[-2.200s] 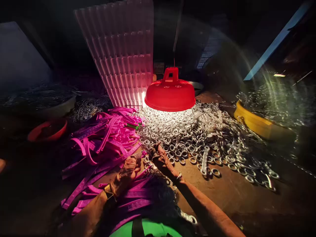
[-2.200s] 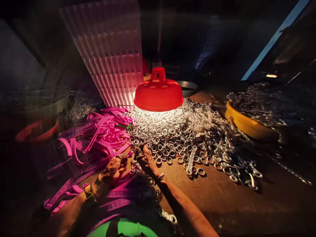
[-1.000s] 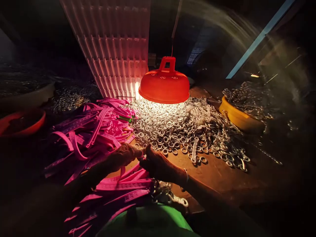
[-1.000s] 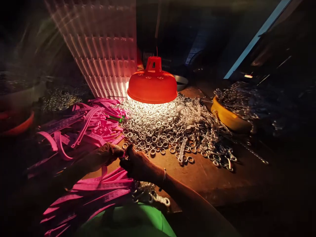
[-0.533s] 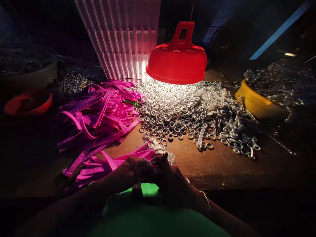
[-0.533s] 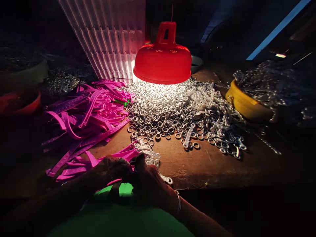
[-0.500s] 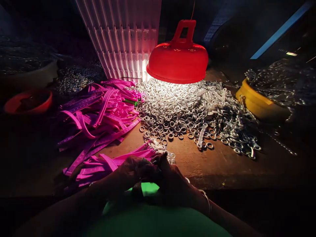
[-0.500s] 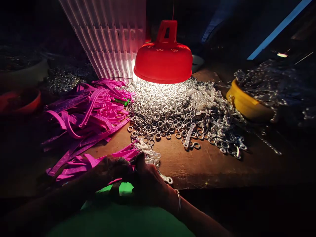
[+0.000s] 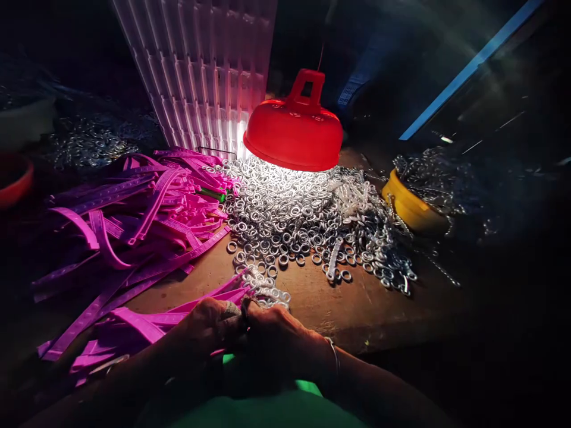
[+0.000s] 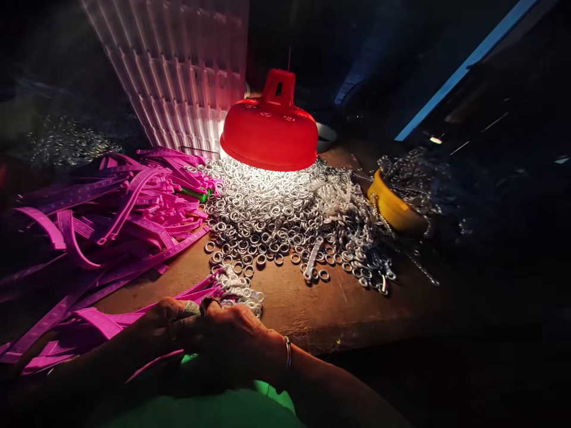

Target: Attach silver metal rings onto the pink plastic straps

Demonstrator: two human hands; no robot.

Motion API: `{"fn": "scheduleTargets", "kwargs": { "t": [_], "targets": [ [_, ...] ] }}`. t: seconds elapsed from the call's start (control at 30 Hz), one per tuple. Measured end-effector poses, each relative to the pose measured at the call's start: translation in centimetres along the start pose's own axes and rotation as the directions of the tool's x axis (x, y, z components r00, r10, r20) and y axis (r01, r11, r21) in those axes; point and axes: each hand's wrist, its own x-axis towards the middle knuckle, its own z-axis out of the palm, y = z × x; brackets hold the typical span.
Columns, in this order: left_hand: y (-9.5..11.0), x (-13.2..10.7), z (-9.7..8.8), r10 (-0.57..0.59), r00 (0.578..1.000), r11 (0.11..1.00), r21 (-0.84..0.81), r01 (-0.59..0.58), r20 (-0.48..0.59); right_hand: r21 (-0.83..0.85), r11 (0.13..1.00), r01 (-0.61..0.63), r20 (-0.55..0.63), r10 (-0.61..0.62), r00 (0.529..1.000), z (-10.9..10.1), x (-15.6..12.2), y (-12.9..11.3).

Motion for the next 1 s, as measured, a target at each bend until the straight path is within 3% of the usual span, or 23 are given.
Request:
{"fn": "scheduleTargets", "kwargs": {
  "t": [0.1, 0.2, 0.27, 0.3, 0.37, 0.43, 0.5, 0.57, 0.73, 0.87, 1.0],
  "targets": [
    [0.1, 0.1, -0.5, 0.139, 0.984, 0.920, 0.383, -0.085, -0.114, -0.069, 0.997, 0.046, -0.012, -0.047, 0.999, -1.0, -0.3, 0.4],
    [-0.2, -0.3, 0.4, 0.193, 0.963, 0.853, 0.516, -0.072, -0.185, -0.121, 0.992, -0.022, -0.210, -0.003, 0.978, -2.9, -0.1, 2.6],
    [-0.7, -0.7, 1.0, 0.225, 0.954, 0.842, 0.532, -0.088, -0.197, -0.166, 0.977, -0.134, -0.448, 0.047, 0.893, -4.9, 0.6, 5.3],
    [-1.0, -0.8, 1.2, 0.243, 0.949, 0.850, 0.516, -0.109, -0.201, -0.193, 0.961, -0.198, -0.581, 0.051, 0.812, -6.1, 1.0, 6.9],
    [-1.4, -0.6, 0.7, 0.283, 0.932, 0.862, 0.486, -0.144, -0.226, -0.327, 0.887, -0.325, -0.682, 0.017, 0.731, -8.6, 2.2, 10.2],
    [-1.5, 0.1, -0.7, 0.354, 0.878, 0.862, 0.476, -0.173, -0.322, -0.372, 0.768, -0.522, -0.761, 0.070, 0.645, -10.5, 3.6, 12.9],
    [-1.1, 1.2, -2.9, 0.437, 0.789, 0.837, 0.516, -0.182, -0.431, -0.359, 0.731, -0.580, -0.787, 0.097, 0.609, -11.8, 4.9, 14.6],
    [-0.3, 2.4, -5.1, 0.499, 0.720, 0.784, 0.605, -0.138, -0.482, -0.357, 0.702, -0.616, -0.787, 0.130, 0.604, -12.2, 5.9, 15.2],
    [1.3, 5.7, -8.5, 0.561, 0.703, 0.565, 0.823, 0.062, -0.438, -0.368, 0.578, -0.728, -0.779, 0.237, 0.581, -12.4, 6.5, 14.9],
    [0.4, 7.8, -9.0, 0.546, 0.726, 0.430, 0.884, 0.184, -0.418, -0.338, 0.637, -0.692, -0.775, 0.229, 0.589, -12.9, 6.0, 15.6],
    [0.0, 8.1, -8.8, 0.541, 0.722, 0.379, 0.891, 0.250, -0.432, -0.277, 0.750, -0.600, -0.804, 0.162, 0.573, -13.2, 5.2, 17.2]
  ]
}}
